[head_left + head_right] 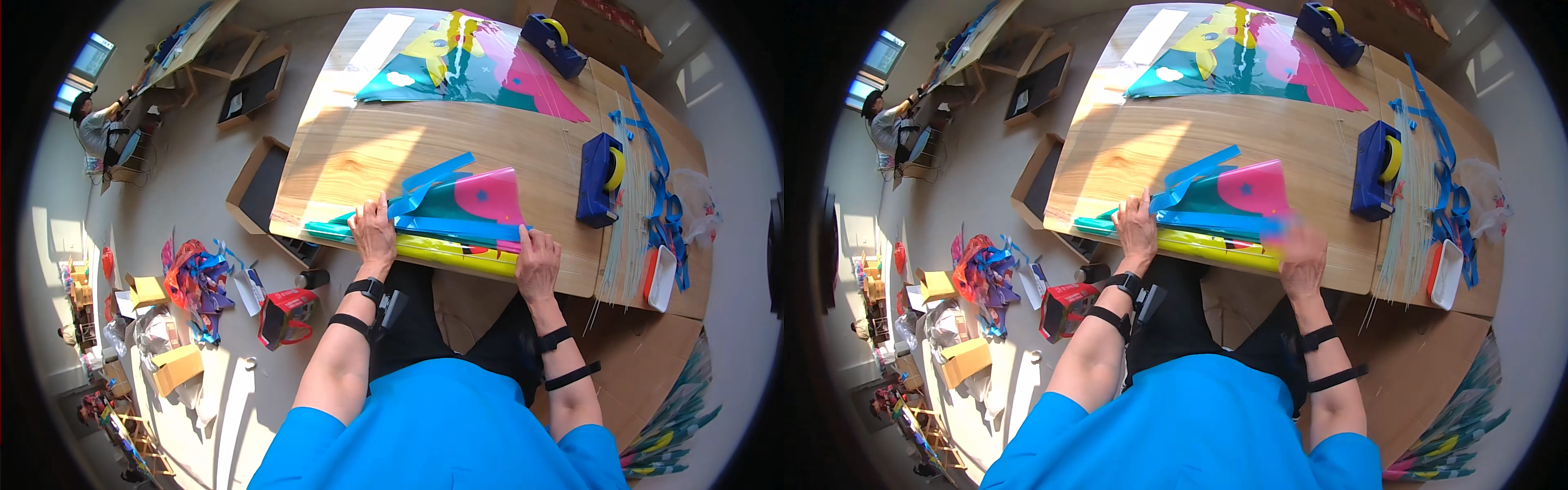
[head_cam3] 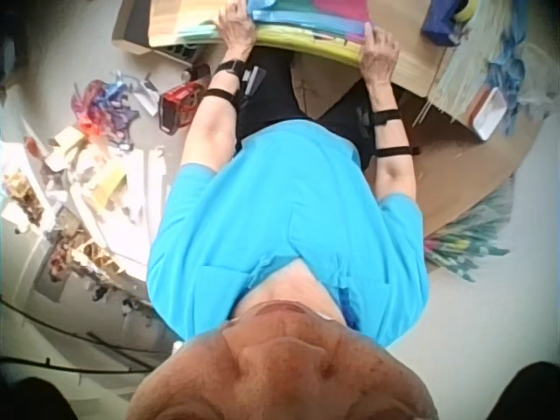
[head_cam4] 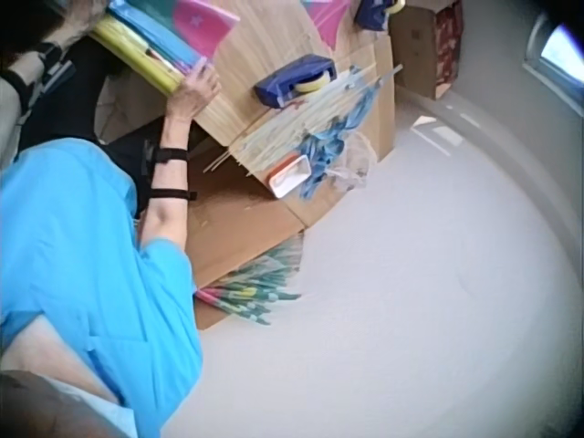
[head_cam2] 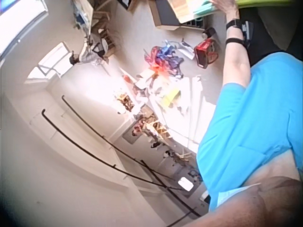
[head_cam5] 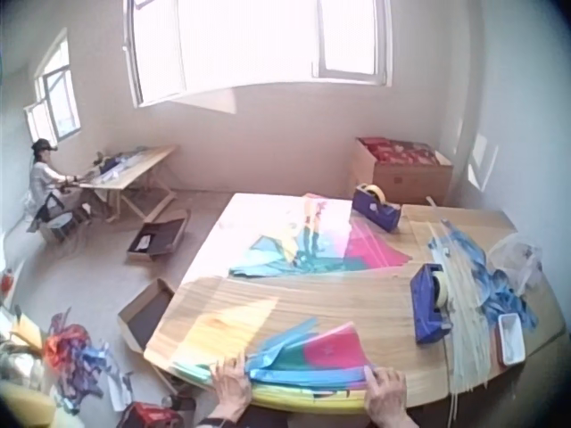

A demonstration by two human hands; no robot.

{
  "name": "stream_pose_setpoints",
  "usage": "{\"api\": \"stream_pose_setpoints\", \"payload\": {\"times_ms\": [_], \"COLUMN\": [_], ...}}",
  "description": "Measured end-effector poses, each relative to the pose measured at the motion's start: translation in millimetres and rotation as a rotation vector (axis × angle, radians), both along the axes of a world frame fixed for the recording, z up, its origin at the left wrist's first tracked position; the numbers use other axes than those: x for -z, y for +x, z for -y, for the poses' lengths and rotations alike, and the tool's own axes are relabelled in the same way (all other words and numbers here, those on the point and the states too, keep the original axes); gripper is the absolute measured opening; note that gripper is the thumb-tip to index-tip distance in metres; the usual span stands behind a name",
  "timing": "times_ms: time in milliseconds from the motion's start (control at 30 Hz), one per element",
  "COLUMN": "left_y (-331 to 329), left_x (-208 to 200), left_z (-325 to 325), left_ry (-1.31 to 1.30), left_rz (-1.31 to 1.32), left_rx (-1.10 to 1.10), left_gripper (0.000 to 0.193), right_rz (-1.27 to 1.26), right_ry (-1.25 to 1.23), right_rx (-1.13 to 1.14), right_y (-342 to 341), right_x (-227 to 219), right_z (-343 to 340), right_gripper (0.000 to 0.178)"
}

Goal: The recorder is assembling and packaging colorful kites, rolling the material and using tape and string.

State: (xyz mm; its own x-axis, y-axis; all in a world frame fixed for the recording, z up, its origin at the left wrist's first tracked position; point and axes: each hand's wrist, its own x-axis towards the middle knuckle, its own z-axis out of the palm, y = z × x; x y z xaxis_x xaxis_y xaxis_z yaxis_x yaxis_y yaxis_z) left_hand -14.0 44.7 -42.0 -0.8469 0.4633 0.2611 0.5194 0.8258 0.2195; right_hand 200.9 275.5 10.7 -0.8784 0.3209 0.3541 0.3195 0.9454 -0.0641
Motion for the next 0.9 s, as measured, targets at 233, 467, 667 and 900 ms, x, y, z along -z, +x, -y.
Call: {"api": "stream_pose_setpoints", "payload": {"times_ms": [233, 467, 667, 900], "left_y": [3.4, 3.0, 2.6, 4.4], "left_x": [9.1, 14.5, 18.3, 12.4], "left_z": [3.2, -1.2, 3.0, 4.7], "left_ry": [0.068, 0.135, 0.067, 0.085], "left_rz": [0.011, 0.05, 0.053, 0.038], "left_rx": [-0.008, 0.02, 0.006, 0.037], "left_gripper": [0.046, 0.02, 0.048, 0.057], "right_rz": [-0.109, 0.061, -0.039, -0.042], "right_ry": [0.038, 0.278, 0.283, 0.193], "right_rx": [-0.451, -0.571, -0.635, -0.512], "right_y": [-104.3, -185.8, -176.9, -118.1], "right_x": [-33.7, 15.9, 16.1, -15.2], "right_z": [77.7, 110.2, 83.8, 10.1], "right_gripper": [0.046, 0.04, 0.017, 0.008]}}
